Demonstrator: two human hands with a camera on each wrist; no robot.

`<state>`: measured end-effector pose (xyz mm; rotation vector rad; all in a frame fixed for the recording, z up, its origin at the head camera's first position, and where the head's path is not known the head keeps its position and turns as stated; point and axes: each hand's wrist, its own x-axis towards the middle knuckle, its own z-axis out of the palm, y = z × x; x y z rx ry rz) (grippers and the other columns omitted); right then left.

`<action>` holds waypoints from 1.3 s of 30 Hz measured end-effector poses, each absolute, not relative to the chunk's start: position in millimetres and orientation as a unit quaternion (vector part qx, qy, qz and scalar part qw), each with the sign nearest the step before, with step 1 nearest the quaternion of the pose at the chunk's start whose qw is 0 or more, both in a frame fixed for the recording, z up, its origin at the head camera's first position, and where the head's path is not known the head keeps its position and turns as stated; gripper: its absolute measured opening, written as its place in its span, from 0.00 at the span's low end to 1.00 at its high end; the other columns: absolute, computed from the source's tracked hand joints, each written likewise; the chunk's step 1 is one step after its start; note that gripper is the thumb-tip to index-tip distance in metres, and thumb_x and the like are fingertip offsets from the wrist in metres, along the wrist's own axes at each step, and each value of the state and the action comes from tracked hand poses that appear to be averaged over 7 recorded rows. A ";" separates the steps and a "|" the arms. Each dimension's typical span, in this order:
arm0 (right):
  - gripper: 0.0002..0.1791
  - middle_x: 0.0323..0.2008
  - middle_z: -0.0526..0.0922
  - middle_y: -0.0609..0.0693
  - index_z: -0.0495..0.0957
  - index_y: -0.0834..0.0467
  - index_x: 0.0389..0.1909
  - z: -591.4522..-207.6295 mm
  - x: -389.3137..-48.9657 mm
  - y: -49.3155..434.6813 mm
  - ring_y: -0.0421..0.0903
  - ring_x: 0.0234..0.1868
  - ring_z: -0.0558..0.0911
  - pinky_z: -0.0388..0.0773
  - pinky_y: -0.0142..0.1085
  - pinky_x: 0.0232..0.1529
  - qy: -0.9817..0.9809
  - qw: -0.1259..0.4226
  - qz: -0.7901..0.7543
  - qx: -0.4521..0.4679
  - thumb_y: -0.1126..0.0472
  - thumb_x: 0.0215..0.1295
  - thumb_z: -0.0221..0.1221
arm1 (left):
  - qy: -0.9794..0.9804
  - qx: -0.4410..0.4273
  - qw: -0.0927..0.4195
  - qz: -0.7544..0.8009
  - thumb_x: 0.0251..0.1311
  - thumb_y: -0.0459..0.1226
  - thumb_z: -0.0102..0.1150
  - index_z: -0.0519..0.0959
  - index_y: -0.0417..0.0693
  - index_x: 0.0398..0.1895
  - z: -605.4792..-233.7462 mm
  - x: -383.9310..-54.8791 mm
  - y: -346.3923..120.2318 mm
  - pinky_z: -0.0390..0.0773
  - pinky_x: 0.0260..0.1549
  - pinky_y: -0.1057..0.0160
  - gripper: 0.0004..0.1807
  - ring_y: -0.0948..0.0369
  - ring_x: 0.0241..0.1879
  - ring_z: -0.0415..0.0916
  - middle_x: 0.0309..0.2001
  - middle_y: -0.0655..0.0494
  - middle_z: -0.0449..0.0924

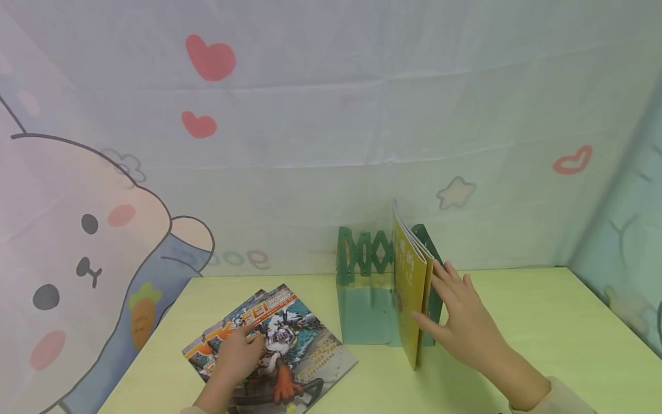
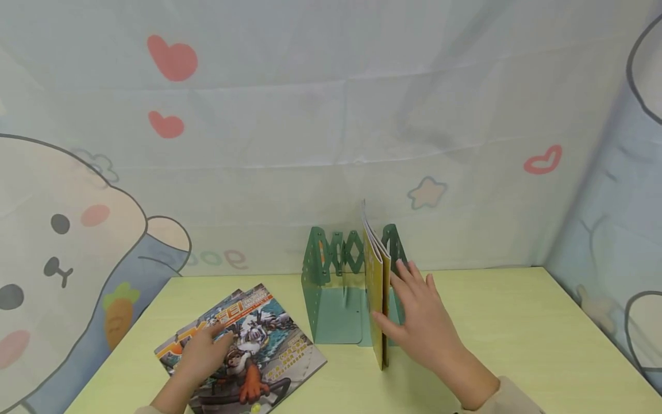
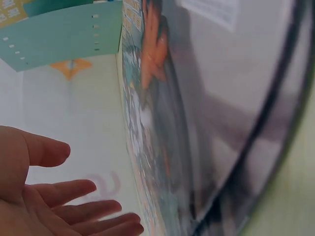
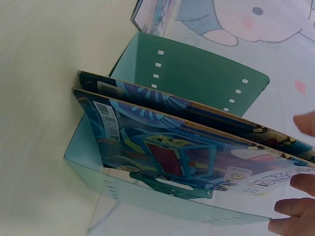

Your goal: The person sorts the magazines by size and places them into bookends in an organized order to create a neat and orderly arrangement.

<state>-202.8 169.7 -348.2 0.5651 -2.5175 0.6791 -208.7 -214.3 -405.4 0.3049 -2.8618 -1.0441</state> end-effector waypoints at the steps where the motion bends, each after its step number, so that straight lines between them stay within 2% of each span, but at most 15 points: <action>1: 0.40 0.69 0.60 0.65 0.66 0.65 0.65 -348.1 -202.2 171.1 0.64 0.72 0.54 0.50 0.65 0.67 -0.917 0.228 0.256 0.203 0.44 0.58 0.63 | -0.935 0.103 0.038 -0.338 0.61 0.37 0.48 0.69 0.24 0.59 -405.7 -208.2 -215.5 0.75 0.25 0.53 0.27 0.50 0.27 0.75 0.56 0.27 0.71; 2: 0.42 0.70 0.59 0.64 0.64 0.65 0.66 -348.3 -201.6 172.6 0.63 0.72 0.54 0.51 0.63 0.67 -0.915 0.225 0.266 0.202 0.45 0.57 0.64 | -0.937 0.106 0.036 -0.331 0.60 0.37 0.48 0.69 0.23 0.58 -406.3 -207.8 -216.9 0.77 0.31 0.50 0.27 0.45 0.34 0.78 0.56 0.27 0.72; 4: 0.42 0.71 0.58 0.61 0.60 0.62 0.69 -348.2 -199.5 175.9 0.61 0.72 0.55 0.55 0.62 0.67 -0.912 0.221 0.287 0.195 0.49 0.57 0.64 | -0.941 0.117 0.028 -0.318 0.60 0.37 0.48 0.68 0.22 0.57 -407.3 -207.1 -219.5 0.77 0.42 0.44 0.28 0.36 0.51 0.73 0.57 0.27 0.70; 6: 0.40 0.71 0.59 0.58 0.59 0.61 0.70 -347.3 -197.8 178.9 0.61 0.71 0.58 0.61 0.60 0.64 -0.906 0.226 0.303 0.189 0.55 0.58 0.63 | -0.940 0.127 0.018 -0.316 0.58 0.38 0.48 0.67 0.20 0.58 -409.1 -207.0 -221.8 0.74 0.49 0.39 0.30 0.33 0.56 0.68 0.57 0.26 0.69; 8: 0.39 0.71 0.60 0.57 0.59 0.60 0.70 -346.3 -197.1 181.3 0.61 0.69 0.63 0.66 0.59 0.60 -0.902 0.237 0.310 0.185 0.62 0.57 0.60 | -0.939 0.138 0.011 -0.315 0.58 0.38 0.48 0.66 0.19 0.58 -411.7 -207.3 -224.1 0.73 0.50 0.38 0.31 0.32 0.57 0.66 0.57 0.25 0.69; 13: 0.35 0.68 0.64 0.61 0.60 0.64 0.69 -345.4 -201.1 184.5 0.63 0.65 0.67 0.69 0.58 0.58 -0.904 0.252 0.298 0.177 0.63 0.60 0.57 | -0.930 0.152 0.003 -0.335 0.59 0.40 0.49 0.66 0.19 0.57 -416.0 -208.3 -227.1 0.76 0.44 0.42 0.31 0.34 0.53 0.71 0.54 0.25 0.71; 18: 0.32 0.65 0.67 0.66 0.62 0.69 0.66 -347.3 -207.2 186.1 0.65 0.62 0.70 0.71 0.59 0.56 -0.904 0.264 0.284 0.176 0.65 0.62 0.56 | -0.927 0.154 0.005 -0.343 0.60 0.41 0.50 0.68 0.22 0.54 -415.8 -208.6 -227.6 0.76 0.32 0.51 0.29 0.45 0.39 0.76 0.47 0.29 0.76; 22: 0.29 0.61 0.71 0.67 0.63 0.71 0.65 -350.4 -210.9 186.4 0.65 0.56 0.76 0.76 0.56 0.50 -0.903 0.275 0.280 0.175 0.67 0.63 0.56 | -0.935 0.166 -0.001 -0.314 0.59 0.43 0.50 0.71 0.24 0.51 -415.7 -208.6 -227.4 0.73 0.40 0.42 0.27 0.42 0.41 0.76 0.45 0.31 0.77; 25: 0.28 0.60 0.72 0.68 0.63 0.70 0.65 -350.6 -213.0 186.8 0.64 0.51 0.79 0.80 0.53 0.46 -0.902 0.275 0.283 0.176 0.67 0.65 0.55 | -0.947 0.166 0.004 -0.276 0.58 0.45 0.51 0.76 0.28 0.43 -416.4 -208.1 -228.6 0.71 0.42 0.37 0.24 0.40 0.42 0.77 0.41 0.33 0.79; 29: 0.28 0.58 0.73 0.68 0.63 0.69 0.66 -350.5 -216.1 187.4 0.63 0.50 0.80 0.81 0.51 0.44 -0.899 0.275 0.291 0.180 0.68 0.65 0.55 | -0.954 0.165 0.011 -0.251 0.57 0.45 0.52 0.78 0.30 0.34 -416.3 -207.8 -231.3 0.72 0.41 0.37 0.21 0.39 0.38 0.77 0.36 0.34 0.80; 32: 0.27 0.53 0.78 0.68 0.65 0.69 0.64 -352.3 -219.2 189.0 0.61 0.47 0.82 0.82 0.49 0.40 -0.893 0.285 0.295 0.184 0.69 0.65 0.56 | -0.949 0.181 -0.006 -0.258 0.57 0.45 0.51 0.77 0.25 0.37 -413.4 -207.9 -232.8 0.68 0.45 0.34 0.25 0.34 0.43 0.73 0.41 0.29 0.77; 34: 0.25 0.48 0.81 0.67 0.68 0.69 0.62 -354.0 -222.3 190.5 0.59 0.43 0.84 0.83 0.46 0.36 -0.886 0.304 0.295 0.190 0.70 0.63 0.57 | -0.938 0.200 -0.020 -0.283 0.59 0.46 0.50 0.73 0.21 0.46 -410.4 -207.9 -233.9 0.66 0.50 0.32 0.30 0.30 0.49 0.68 0.48 0.24 0.72; 37: 0.22 0.39 0.85 0.65 0.73 0.70 0.57 -355.9 -227.3 192.8 0.54 0.34 0.86 0.82 0.37 0.25 -0.873 0.334 0.294 0.199 0.72 0.61 0.58 | -0.902 0.226 -0.019 -0.368 0.61 0.44 0.48 0.60 0.18 0.60 -406.4 -208.2 -236.1 0.62 0.57 0.32 0.36 0.28 0.58 0.59 0.59 0.20 0.61; 39: 0.21 0.38 0.85 0.65 0.74 0.69 0.56 -356.2 -230.0 194.1 0.53 0.32 0.86 0.79 0.33 0.22 -0.869 0.341 0.297 0.203 0.73 0.60 0.58 | -0.867 0.237 -0.019 -0.438 0.64 0.45 0.45 0.48 0.18 0.67 -402.9 -207.3 -240.5 0.59 0.59 0.32 0.41 0.28 0.62 0.51 0.64 0.19 0.50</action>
